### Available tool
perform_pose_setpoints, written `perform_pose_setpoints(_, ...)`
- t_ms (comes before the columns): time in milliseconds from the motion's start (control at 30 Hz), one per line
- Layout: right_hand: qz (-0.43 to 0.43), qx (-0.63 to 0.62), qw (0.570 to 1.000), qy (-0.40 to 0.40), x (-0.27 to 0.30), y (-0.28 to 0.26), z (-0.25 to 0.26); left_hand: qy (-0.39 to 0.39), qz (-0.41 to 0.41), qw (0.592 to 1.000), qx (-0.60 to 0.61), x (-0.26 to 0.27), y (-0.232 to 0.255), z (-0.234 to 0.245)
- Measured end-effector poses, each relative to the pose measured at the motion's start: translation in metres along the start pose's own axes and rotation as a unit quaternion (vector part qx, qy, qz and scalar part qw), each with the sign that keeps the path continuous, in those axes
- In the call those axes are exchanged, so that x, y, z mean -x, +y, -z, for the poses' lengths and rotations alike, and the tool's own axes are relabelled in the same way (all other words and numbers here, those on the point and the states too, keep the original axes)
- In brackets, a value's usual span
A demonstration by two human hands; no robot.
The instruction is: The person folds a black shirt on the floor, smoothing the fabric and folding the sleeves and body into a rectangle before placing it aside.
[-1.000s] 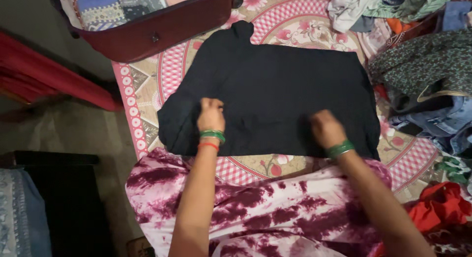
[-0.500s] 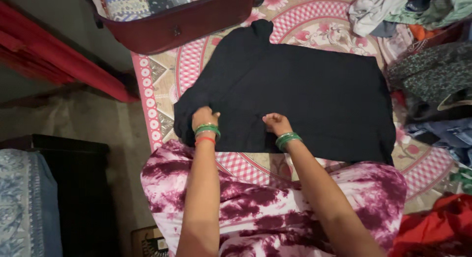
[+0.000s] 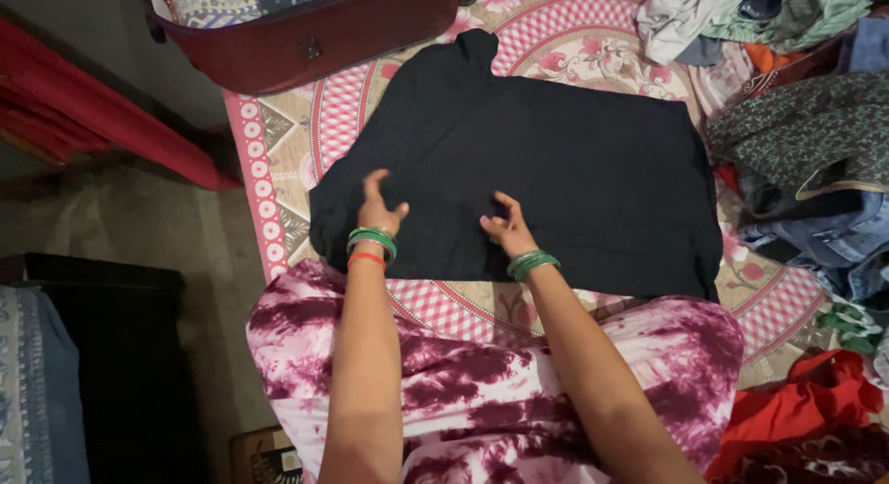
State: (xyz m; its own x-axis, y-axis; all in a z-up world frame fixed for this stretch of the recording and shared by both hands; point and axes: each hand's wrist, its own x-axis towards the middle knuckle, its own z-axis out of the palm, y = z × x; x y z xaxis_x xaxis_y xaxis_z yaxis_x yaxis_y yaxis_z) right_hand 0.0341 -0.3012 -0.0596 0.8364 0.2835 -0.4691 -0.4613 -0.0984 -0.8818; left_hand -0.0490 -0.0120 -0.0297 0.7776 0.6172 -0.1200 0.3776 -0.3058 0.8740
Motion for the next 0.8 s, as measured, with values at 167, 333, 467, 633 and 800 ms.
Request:
perform_pose_setpoints(167,0.145,0.047,0.977,-0.152,-0.008,0.01,-0.002,-0.109,-0.013,0.992,-0.059,0.003,0.001,0.007)
perform_pose_setpoints(333,0.187,0.122,0.975,-0.009,0.016,0.013,-0.026,-0.101,0.136,0.985,-0.042,0.018,0.033,0.014)
perform_pose_setpoints(467,0.299,0.313,0.882,0.186,0.068,-0.023,-0.045,0.13,-0.024,0.97,-0.203,0.029,0.054,0.014)
perform_pose_setpoints(633,0.39,0.495,0.763,0.146,0.055,-0.056,-0.03,0.295,-0.123,0.886,-0.337,-0.021,0.043,0.023)
perform_pose_setpoints(800,0.299,0.66,0.674,0.145,0.0,-0.065,0.054,0.163,-0.064,0.917,-0.359,-0.076,0.019,0.034)
